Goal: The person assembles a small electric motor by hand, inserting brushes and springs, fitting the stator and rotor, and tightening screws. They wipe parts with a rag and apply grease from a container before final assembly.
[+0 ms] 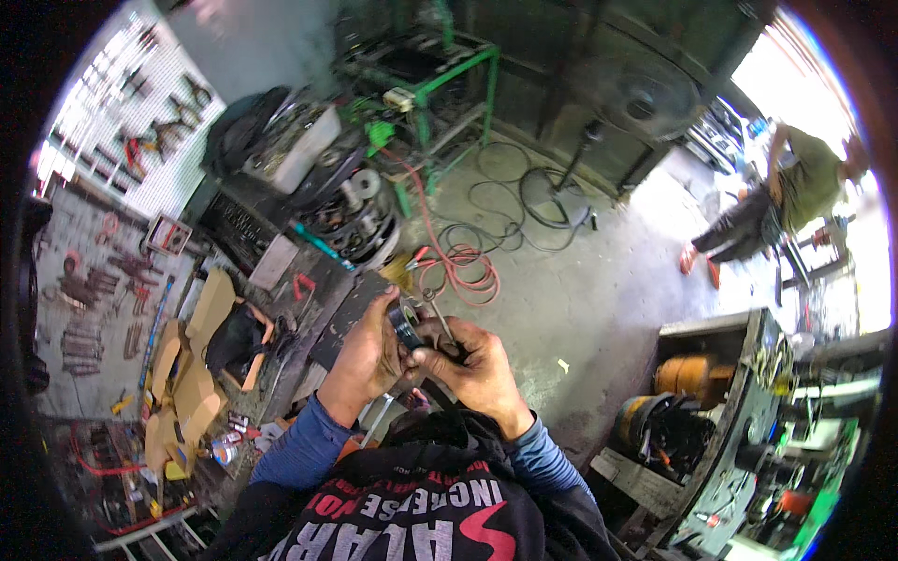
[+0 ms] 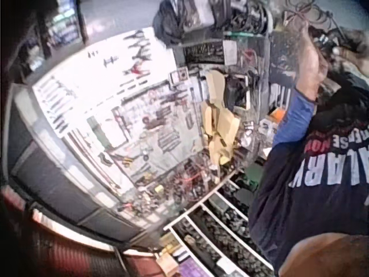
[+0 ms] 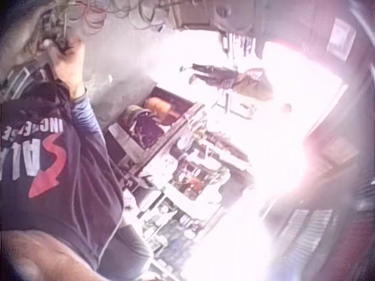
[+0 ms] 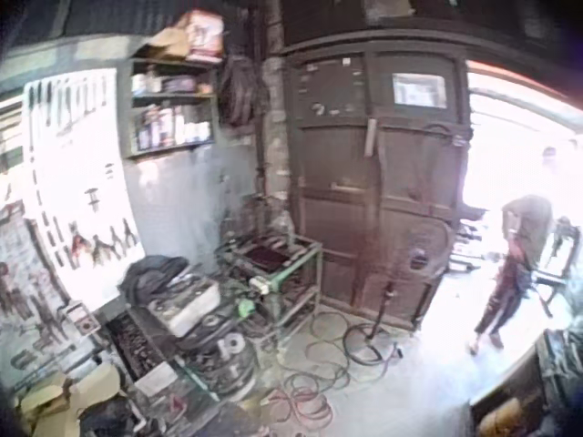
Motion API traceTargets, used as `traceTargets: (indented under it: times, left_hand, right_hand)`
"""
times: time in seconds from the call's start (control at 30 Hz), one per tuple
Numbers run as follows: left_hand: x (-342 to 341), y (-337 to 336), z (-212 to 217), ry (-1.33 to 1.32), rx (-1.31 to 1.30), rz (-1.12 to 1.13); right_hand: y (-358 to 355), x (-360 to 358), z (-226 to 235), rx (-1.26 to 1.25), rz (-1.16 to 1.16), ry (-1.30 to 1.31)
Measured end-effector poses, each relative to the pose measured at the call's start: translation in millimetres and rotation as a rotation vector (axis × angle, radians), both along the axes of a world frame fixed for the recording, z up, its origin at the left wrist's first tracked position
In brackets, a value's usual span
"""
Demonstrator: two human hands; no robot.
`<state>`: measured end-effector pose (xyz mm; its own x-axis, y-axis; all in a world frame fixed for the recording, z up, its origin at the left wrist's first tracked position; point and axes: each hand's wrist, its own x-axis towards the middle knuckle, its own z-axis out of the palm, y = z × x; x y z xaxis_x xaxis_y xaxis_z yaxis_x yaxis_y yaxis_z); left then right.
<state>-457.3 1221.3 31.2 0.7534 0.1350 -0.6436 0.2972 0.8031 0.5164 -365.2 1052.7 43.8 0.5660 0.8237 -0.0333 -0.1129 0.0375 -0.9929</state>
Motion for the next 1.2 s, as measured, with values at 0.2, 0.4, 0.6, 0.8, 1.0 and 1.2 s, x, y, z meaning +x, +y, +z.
traceTargets:
  times: [0.2, 0.4, 0.6, 0.8, 1.0, 1.2]
  left_hand:
    - [100, -128, -10, -0.369, 0.428, -0.266]
    - [214, -292, 14, -0.935, 0.666, -0.778]
    - [305, -438, 18, -0.731, 0.310, -1.075]
    - [375, -545, 7, -0.723, 0.176, -1.320]
    - [445, -653, 2, -0.771, 0.204, -1.629]
    - [509, -762, -6, -0.752, 0.070, -1.886]
  right_hand:
    - [-157, 53, -23, 0.128, -0.304, 0.280]
    - [-319, 108, -19, 0.374, -0.717, 0.542]
    - [-461, 134, -10, 0.421, -1.062, 0.438]
    - [-541, 141, -7, 0.072, -1.479, 0.033]
    - [-610, 173, -12, 0.034, -1.699, -0.090]
    - [-669, 208, -7, 0.113, -1.880, 0.214]
